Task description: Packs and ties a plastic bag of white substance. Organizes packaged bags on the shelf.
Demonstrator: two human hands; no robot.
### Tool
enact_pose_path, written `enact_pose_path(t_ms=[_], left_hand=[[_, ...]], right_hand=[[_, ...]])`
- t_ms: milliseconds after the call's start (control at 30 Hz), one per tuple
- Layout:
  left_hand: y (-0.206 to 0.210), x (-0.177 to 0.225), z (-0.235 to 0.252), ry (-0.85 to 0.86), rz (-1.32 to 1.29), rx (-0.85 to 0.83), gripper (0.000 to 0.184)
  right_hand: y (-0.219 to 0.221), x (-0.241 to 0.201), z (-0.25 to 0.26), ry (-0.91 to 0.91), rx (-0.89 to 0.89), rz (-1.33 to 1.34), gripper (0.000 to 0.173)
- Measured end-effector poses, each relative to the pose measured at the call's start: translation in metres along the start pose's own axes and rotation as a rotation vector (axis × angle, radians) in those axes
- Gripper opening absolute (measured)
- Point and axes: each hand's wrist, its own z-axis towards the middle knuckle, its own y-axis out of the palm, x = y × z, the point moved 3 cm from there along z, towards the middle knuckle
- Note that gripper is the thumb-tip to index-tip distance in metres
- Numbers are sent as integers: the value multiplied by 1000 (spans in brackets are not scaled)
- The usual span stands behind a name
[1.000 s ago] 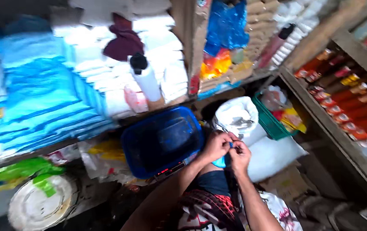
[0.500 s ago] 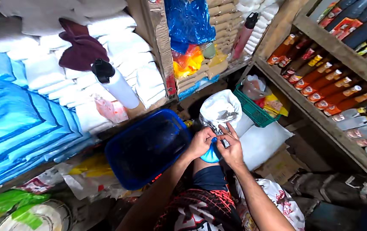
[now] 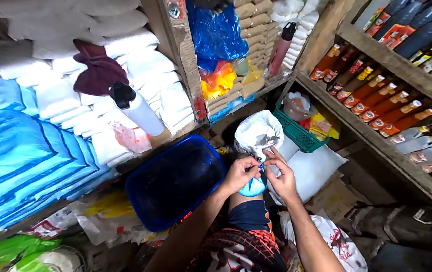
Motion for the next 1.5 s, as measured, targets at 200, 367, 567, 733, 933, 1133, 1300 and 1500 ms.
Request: enact_pose_path(t_ms=[200, 367, 567, 733, 933, 1133, 1300, 1500], left_hand=[[-16, 93, 11, 135, -152, 150, 14], [-31, 145, 6, 191, -326, 327, 15], [-43, 170, -3, 200, -377, 523, 16], [-68, 192, -9, 144, -236, 525, 22], [-113, 136, -66, 135, 396, 364, 123], [-91, 92, -84, 36, 197, 724, 89], [-96, 96, -87, 176, 46, 784, 56], [-102, 97, -85, 148, -156, 713, 64]], right_hand=[[18, 7, -55, 373, -120, 1036, 104], [53, -49, -39, 178, -129, 1196, 55], [65, -74, 8, 34, -146, 1034, 55], [97, -78, 26, 242, -35, 1385, 56], [124, -106, 45, 624, -14, 1553, 74], [145, -132, 53, 626, -17, 1258, 63], [140, -138, 61, 475, -95, 1154, 50], [148, -140, 58, 493, 2, 1054, 50]])
